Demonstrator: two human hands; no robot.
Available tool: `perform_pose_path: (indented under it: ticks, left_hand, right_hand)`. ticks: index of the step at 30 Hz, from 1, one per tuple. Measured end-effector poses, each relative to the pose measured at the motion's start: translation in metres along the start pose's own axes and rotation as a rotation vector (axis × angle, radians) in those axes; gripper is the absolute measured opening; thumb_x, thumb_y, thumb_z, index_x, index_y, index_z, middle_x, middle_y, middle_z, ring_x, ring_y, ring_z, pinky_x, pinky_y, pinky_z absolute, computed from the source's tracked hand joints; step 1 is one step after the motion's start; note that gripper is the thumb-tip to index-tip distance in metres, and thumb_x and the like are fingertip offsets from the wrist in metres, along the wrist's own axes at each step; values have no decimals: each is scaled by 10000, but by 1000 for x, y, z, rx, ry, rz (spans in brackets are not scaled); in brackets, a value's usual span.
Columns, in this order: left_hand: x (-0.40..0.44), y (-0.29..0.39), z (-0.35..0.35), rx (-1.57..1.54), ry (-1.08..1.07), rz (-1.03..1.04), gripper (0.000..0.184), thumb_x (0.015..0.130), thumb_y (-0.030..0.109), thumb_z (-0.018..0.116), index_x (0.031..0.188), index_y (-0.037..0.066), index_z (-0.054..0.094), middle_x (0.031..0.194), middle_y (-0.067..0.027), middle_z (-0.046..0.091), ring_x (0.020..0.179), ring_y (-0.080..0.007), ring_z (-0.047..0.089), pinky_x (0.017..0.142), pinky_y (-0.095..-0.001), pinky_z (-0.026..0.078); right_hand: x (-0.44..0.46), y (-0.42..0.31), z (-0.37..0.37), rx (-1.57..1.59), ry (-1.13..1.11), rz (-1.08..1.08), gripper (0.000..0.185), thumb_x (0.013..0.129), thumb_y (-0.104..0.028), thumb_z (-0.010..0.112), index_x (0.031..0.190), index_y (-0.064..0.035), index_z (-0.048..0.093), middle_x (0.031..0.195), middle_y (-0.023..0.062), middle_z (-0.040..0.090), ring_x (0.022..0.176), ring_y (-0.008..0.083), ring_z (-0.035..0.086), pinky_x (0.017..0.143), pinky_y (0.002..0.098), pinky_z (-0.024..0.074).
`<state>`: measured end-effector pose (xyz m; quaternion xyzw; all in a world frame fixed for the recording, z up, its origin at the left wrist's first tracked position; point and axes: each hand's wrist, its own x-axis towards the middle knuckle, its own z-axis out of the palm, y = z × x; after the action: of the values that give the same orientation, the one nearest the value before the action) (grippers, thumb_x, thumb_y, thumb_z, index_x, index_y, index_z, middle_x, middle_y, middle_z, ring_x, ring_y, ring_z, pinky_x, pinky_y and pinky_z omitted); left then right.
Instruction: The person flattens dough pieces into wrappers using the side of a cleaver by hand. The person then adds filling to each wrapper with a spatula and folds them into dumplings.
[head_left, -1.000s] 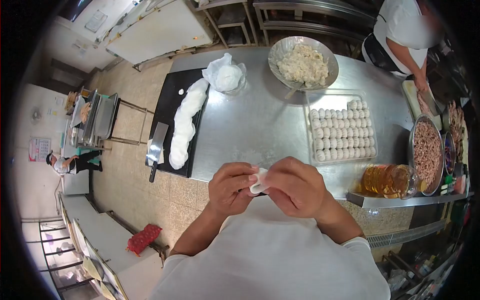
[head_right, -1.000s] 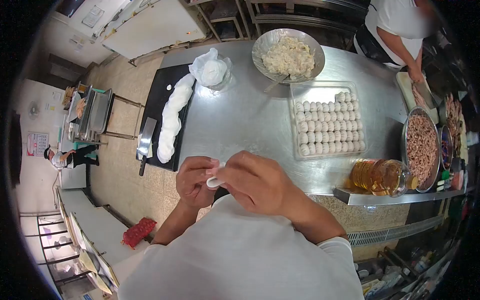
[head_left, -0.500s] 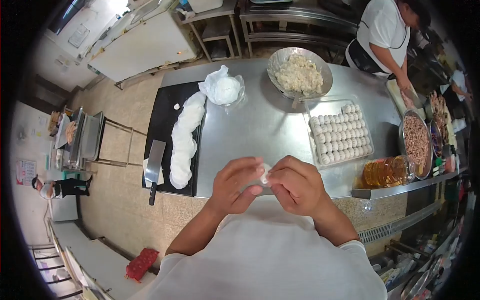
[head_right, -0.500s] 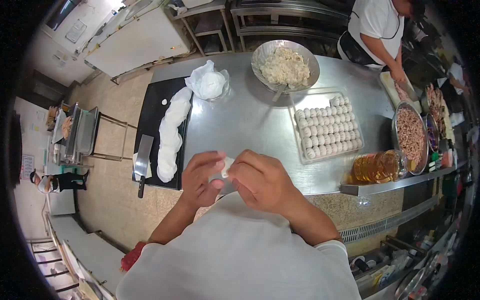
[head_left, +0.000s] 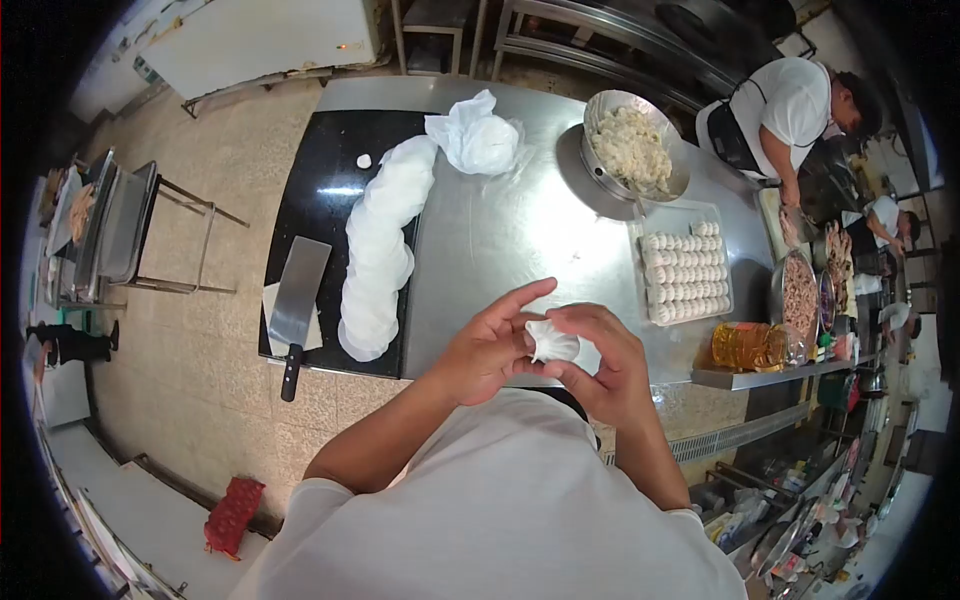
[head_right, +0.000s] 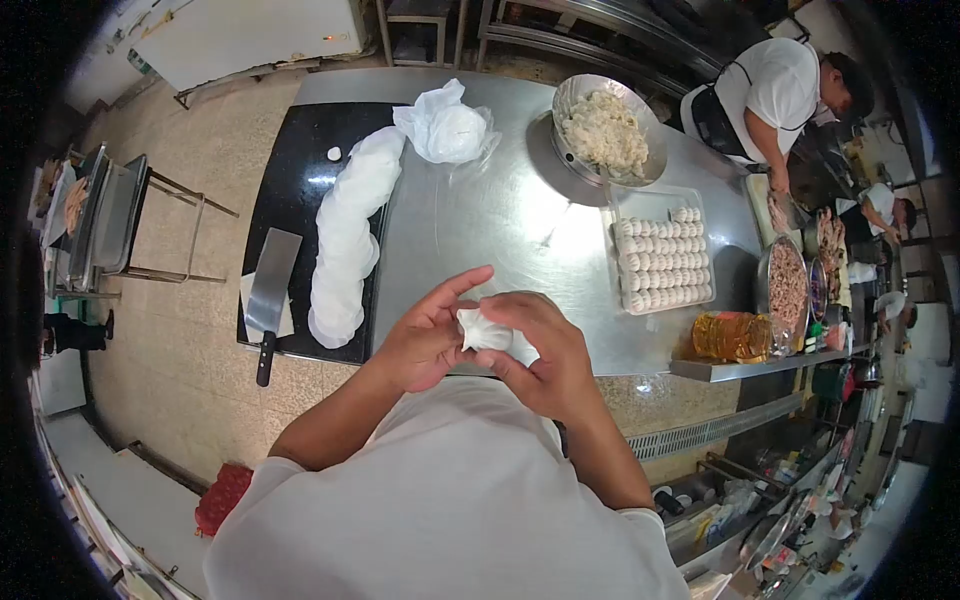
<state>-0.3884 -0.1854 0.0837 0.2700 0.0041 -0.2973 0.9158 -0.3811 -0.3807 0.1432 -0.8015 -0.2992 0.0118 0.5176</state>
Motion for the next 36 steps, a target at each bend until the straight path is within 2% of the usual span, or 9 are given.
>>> perform_pose_path:
  ticks: [7,11,13,20,24,26,29,34,36]
  left_hand:
    - [0,10,-13,510,-122,81,514,1045,139,488,1542,99,363,1159,-23,528,938,-93,542,837,-304,524]
    - [15,2,-9,578,-159,99,494,1030,91,486,1516,70,406,1084,-35,565,903,-96,549,837,-293,508]
    - [24,-7,-6,996,-99,200,488,988,21,488,1474,60,471,969,-55,572,840,-90,540,828,-276,498]
    - [72,-51,23,1174,-35,-11,502,965,2,461,1461,75,482,979,-129,701,824,-232,659,825,-351,508]
    - [118,-104,22,1140,-46,-78,512,983,55,449,1494,53,420,913,-129,618,859,-197,641,853,-350,517]
    - [148,-133,23,1406,-124,115,517,1011,168,496,1505,56,395,1034,-177,632,930,-313,651,894,-416,503]
    - [192,-163,31,1503,-112,51,531,1022,286,494,1495,65,398,1212,-251,580,1113,-409,597,934,-499,488]
    - [238,-211,17,1629,100,81,534,989,231,566,1449,10,410,1152,-231,564,1034,-375,595,902,-446,491]
    - [251,-221,8,1574,172,107,552,970,222,562,1452,33,370,1170,-287,534,1020,-473,582,895,-522,489]
  right_hand:
    - [0,-4,6,-194,80,87,417,775,-51,811,1164,-39,663,1143,141,694,976,274,696,745,338,566]
    - [-15,-1,0,-292,111,175,374,773,-46,802,1125,-42,675,1142,139,686,958,306,693,735,361,581]
    - [-31,10,-2,-288,132,197,374,772,-47,798,1124,-46,672,1147,140,677,943,318,689,741,361,583]
    - [-60,52,-53,-220,73,315,366,777,-54,797,1116,-31,661,1152,140,670,954,319,687,757,367,580]
    - [-100,124,-109,-131,6,403,373,761,2,774,1109,-26,645,1131,132,663,919,251,680,770,352,560]
    - [-128,163,-136,3,123,592,369,767,1,790,1103,-35,643,1114,90,652,854,174,643,744,307,537]
    - [-151,232,-191,-27,305,679,385,783,-15,796,1129,-48,629,1015,54,604,723,113,552,683,280,504]
    - [-100,295,-278,-326,301,753,389,831,-88,724,1206,-18,646,994,164,697,777,215,655,723,339,533]
    - [-65,308,-295,-329,361,600,356,841,-91,709,1188,-23,666,1068,185,705,827,278,692,755,369,543]
